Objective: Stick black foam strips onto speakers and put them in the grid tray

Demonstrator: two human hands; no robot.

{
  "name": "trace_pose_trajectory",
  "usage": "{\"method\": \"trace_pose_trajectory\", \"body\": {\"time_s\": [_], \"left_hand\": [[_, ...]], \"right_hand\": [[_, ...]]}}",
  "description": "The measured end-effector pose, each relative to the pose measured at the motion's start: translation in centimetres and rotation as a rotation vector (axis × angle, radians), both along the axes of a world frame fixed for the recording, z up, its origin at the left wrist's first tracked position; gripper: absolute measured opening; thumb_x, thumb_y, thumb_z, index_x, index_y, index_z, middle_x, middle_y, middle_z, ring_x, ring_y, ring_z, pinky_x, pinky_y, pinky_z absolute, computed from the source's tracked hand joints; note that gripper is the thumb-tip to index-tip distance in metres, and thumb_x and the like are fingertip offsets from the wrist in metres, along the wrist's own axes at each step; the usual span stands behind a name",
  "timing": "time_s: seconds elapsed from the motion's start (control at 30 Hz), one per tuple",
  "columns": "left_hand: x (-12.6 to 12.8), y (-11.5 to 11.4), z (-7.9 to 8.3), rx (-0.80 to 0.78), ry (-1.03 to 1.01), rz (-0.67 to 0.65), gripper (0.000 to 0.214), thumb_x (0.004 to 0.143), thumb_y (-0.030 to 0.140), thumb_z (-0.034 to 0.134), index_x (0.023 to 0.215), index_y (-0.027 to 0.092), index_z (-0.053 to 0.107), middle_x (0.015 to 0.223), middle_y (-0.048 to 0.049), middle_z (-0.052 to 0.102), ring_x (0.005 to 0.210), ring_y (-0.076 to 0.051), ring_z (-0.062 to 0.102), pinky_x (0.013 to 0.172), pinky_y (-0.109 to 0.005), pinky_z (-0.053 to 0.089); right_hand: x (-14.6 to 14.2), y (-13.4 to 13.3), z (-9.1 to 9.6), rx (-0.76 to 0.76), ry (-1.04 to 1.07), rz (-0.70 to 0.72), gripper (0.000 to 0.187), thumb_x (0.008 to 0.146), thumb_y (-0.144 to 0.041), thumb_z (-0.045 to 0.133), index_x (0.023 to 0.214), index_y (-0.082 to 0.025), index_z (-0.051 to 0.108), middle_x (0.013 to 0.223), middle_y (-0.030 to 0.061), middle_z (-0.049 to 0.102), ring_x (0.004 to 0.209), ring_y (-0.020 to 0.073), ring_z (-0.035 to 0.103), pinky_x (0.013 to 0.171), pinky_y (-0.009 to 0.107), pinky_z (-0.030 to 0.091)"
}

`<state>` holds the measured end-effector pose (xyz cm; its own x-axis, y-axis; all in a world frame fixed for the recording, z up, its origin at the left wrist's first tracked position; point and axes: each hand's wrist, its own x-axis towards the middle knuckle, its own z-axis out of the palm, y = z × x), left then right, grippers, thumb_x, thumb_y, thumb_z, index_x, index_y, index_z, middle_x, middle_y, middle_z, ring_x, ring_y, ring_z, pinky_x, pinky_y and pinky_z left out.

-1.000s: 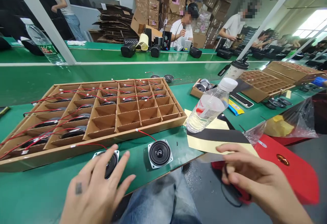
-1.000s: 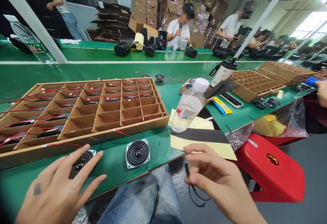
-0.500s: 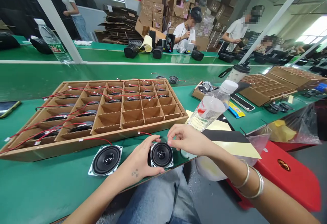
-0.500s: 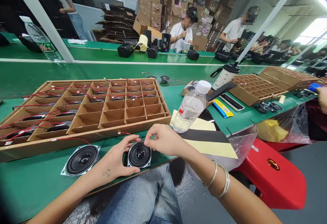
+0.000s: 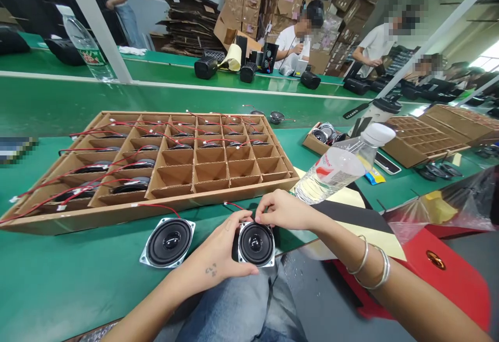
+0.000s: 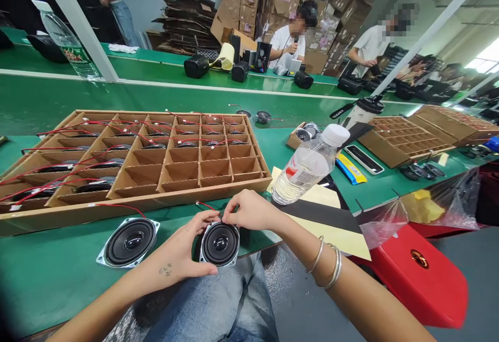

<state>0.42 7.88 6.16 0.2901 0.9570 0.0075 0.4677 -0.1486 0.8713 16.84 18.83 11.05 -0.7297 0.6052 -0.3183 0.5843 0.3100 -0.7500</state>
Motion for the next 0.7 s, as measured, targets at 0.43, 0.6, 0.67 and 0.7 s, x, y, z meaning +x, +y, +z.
{"method": "trace_pose_trajectory", "body": {"time_s": [0.43,0.6,0.67,0.7], "left_hand": [[-0.08,0.03,0.02,-0.037,-0.008,-0.004,0.077,0.062,0.026,0.074,0.123,0.028,0.028,0.123,-0.0026,0.045,0.113,-0.02,0.045,0.098,-0.034,0.035],[-0.06,-0.03,-0.15,-0.018,-0.014,-0.003,0.076,0.062,0.024,0.074,0.123,0.03,0.028,0.123,-0.0009,0.045,0.112,-0.019,0.045,0.096,-0.032,0.036],[-0.02,-0.04,-0.12,-0.021,-0.015,-0.005,0.076,0.062,0.024,0.074,0.123,0.03,0.028,0.123,-0.0011,0.046,0.112,-0.02,0.046,0.096,-0.033,0.036],[0.0,-0.04,-0.08,-0.021,-0.015,-0.004,0.076,0.062,0.025,0.074,0.123,0.03,0.029,0.123,-0.0015,0.046,0.112,-0.02,0.046,0.096,-0.033,0.036]], "right_hand": [[0.05,0.6,-0.56,-0.089,0.037,-0.002,0.014,0.067,-0.022,0.058,0.07,-0.012,0.068,0.056,-0.0002,0.059,0.05,0.0096,0.051,0.047,0.017,0.039],[-0.05,0.53,-0.35,-0.08,0.02,0.006,0.013,0.068,-0.019,0.058,0.07,-0.011,0.068,0.056,-0.0002,0.059,0.05,0.009,0.051,0.047,0.017,0.039],[-0.08,0.48,-0.15,-0.079,0.013,0.008,0.012,0.068,-0.019,0.059,0.07,-0.012,0.069,0.054,-0.0009,0.058,0.049,0.0088,0.05,0.046,0.016,0.038],[-0.09,0.46,-0.03,-0.074,0.005,0.008,0.012,0.068,-0.019,0.059,0.07,-0.012,0.069,0.053,-0.0012,0.058,0.049,0.0088,0.05,0.046,0.016,0.038]]}}
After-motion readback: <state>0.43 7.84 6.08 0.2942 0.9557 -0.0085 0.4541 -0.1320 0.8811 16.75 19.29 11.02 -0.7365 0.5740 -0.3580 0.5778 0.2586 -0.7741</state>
